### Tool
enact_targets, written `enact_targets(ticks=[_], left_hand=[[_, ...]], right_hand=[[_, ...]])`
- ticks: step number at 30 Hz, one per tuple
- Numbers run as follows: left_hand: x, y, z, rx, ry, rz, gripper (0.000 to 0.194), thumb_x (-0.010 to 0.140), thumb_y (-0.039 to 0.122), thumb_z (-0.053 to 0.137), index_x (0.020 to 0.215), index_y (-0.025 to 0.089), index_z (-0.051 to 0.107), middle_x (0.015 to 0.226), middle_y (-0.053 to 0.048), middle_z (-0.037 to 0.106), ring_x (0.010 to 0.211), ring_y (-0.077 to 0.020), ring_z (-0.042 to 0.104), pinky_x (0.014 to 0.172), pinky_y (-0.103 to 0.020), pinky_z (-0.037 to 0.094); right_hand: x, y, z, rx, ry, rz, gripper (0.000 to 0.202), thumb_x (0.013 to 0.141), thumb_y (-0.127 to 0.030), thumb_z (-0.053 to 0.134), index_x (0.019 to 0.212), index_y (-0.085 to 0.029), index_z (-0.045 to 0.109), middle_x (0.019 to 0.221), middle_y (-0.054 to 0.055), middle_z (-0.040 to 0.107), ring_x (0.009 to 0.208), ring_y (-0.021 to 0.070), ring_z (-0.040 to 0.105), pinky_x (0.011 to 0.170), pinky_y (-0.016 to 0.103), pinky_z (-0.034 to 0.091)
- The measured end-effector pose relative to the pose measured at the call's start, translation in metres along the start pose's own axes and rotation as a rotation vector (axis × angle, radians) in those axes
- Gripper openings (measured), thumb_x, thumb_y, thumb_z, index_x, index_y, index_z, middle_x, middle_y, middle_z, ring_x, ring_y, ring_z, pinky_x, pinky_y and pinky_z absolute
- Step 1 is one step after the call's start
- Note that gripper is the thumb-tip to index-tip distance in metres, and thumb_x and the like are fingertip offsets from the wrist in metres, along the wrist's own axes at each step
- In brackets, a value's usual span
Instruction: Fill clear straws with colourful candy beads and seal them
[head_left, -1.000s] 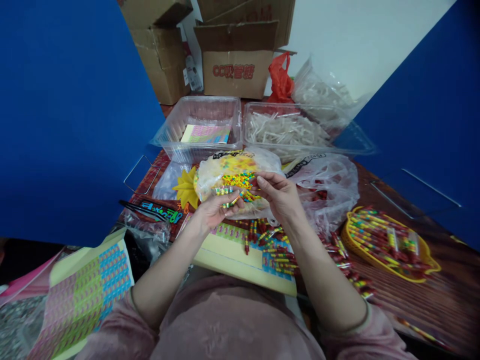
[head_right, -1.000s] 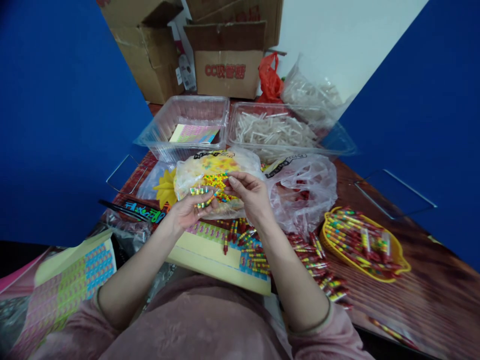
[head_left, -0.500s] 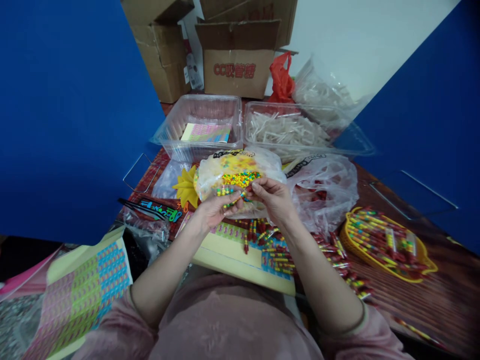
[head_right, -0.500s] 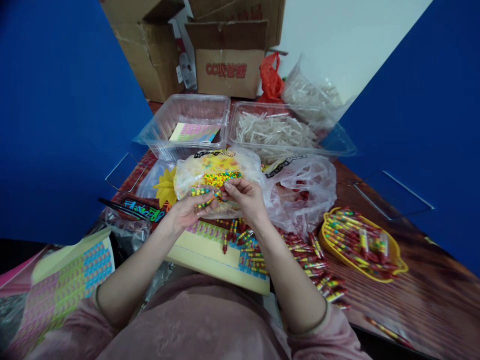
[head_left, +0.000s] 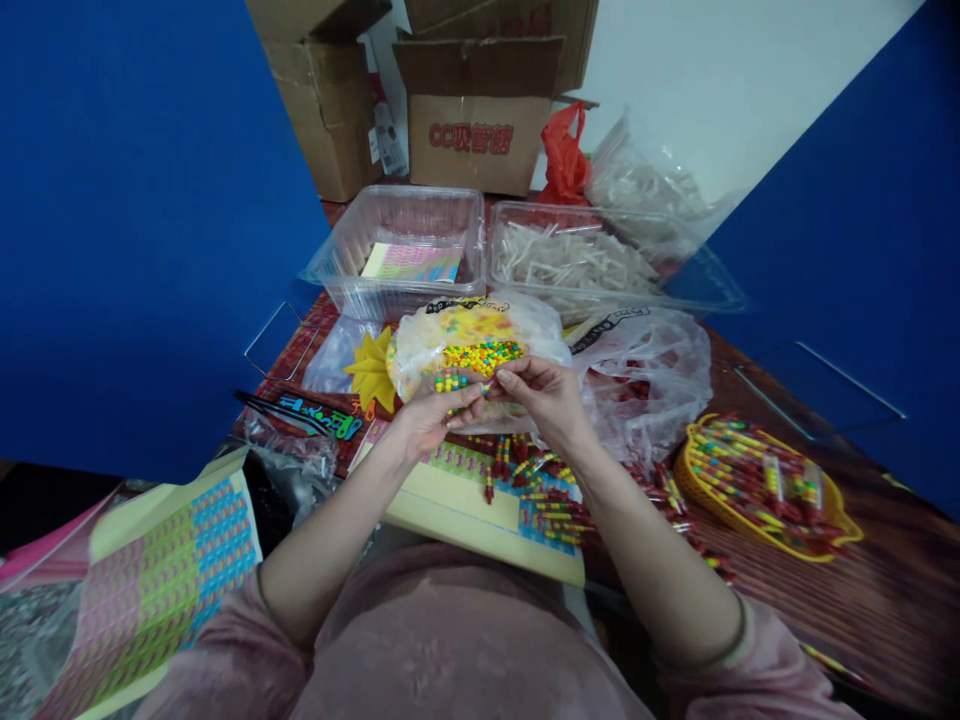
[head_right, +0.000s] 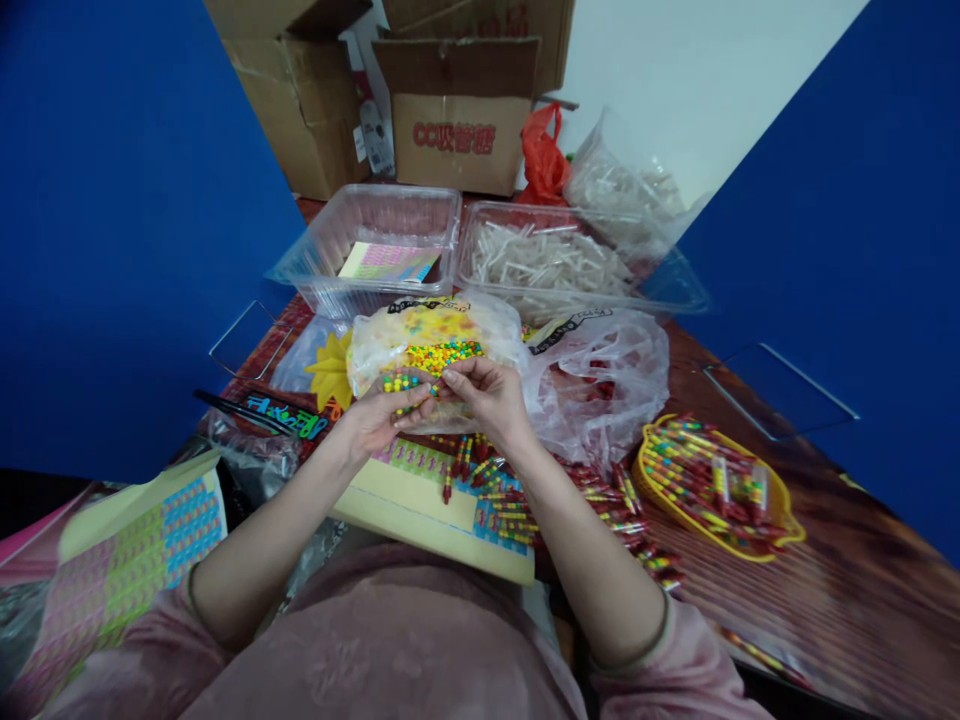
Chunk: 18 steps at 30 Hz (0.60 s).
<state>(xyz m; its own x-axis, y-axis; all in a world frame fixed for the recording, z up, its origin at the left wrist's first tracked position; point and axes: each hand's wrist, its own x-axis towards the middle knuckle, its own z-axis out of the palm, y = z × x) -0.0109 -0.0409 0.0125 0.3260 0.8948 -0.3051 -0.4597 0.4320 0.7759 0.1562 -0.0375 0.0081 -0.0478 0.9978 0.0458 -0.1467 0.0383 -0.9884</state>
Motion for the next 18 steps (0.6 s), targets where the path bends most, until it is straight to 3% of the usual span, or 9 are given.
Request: enact_targets(ticks=[4, 7, 11, 15, 18], left_hand=[[-0.001, 0.0, 0.003, 0.084, -0.034, 0.022, 0.038, 0.054, 0.028, 0.093, 0.079, 0.012, 0.069, 0.057, -0.001, 0.063, 0.052, -0.0101, 0.057, 0.043, -0.018, 0.029], [-0.001, 0.001, 0.003, 0.102, -0.02, 0.05, 0.036, 0.059, 0.03, 0.091, 0.082, 0.012, 0.07, 0.061, -0.001, 0.064, 0.054, -0.0091, 0.057, 0.046, -0.018, 0.033], [0.002, 0.003, 0.0, 0.079, -0.009, 0.06, 0.036, 0.063, 0.032, 0.089, 0.084, 0.012, 0.068, 0.066, -0.001, 0.066, 0.059, -0.0091, 0.059, 0.054, -0.019, 0.042], [0.004, 0.003, -0.001, 0.088, 0.021, 0.055, 0.035, 0.059, 0.029, 0.09, 0.077, 0.014, 0.064, 0.064, -0.001, 0.065, 0.061, -0.011, 0.061, 0.052, -0.019, 0.042], [0.002, 0.003, 0.001, 0.114, 0.041, 0.071, 0.035, 0.061, 0.03, 0.09, 0.077, 0.014, 0.064, 0.065, -0.002, 0.067, 0.063, -0.0116, 0.062, 0.055, -0.019, 0.045]], right_hand=[[-0.006, -0.002, 0.002, -0.022, 0.02, -0.035, 0.047, 0.058, -0.061, 0.087, 0.076, -0.021, 0.07, 0.066, 0.001, 0.071, 0.06, 0.0154, 0.067, 0.062, 0.03, 0.059], [-0.021, -0.008, -0.009, -0.047, 0.16, -0.127, 0.045, 0.064, -0.061, 0.084, 0.081, -0.022, 0.07, 0.071, 0.001, 0.072, 0.064, 0.0158, 0.068, 0.066, 0.031, 0.06], [-0.055, -0.007, -0.052, -0.087, 0.336, -0.14, 0.038, 0.072, -0.056, 0.081, 0.087, -0.023, 0.069, 0.078, 0.001, 0.073, 0.068, 0.0153, 0.068, 0.071, 0.032, 0.061], [-0.091, 0.017, -0.095, -0.222, 0.329, 0.012, 0.039, 0.07, -0.058, 0.08, 0.082, -0.022, 0.069, 0.068, 0.001, 0.069, 0.058, 0.0162, 0.063, 0.057, 0.03, 0.056], [-0.101, 0.031, -0.111, -0.477, 0.377, -0.028, 0.041, 0.074, -0.06, 0.074, 0.079, -0.02, 0.07, 0.066, 0.003, 0.068, 0.057, 0.0171, 0.06, 0.054, 0.03, 0.05]])
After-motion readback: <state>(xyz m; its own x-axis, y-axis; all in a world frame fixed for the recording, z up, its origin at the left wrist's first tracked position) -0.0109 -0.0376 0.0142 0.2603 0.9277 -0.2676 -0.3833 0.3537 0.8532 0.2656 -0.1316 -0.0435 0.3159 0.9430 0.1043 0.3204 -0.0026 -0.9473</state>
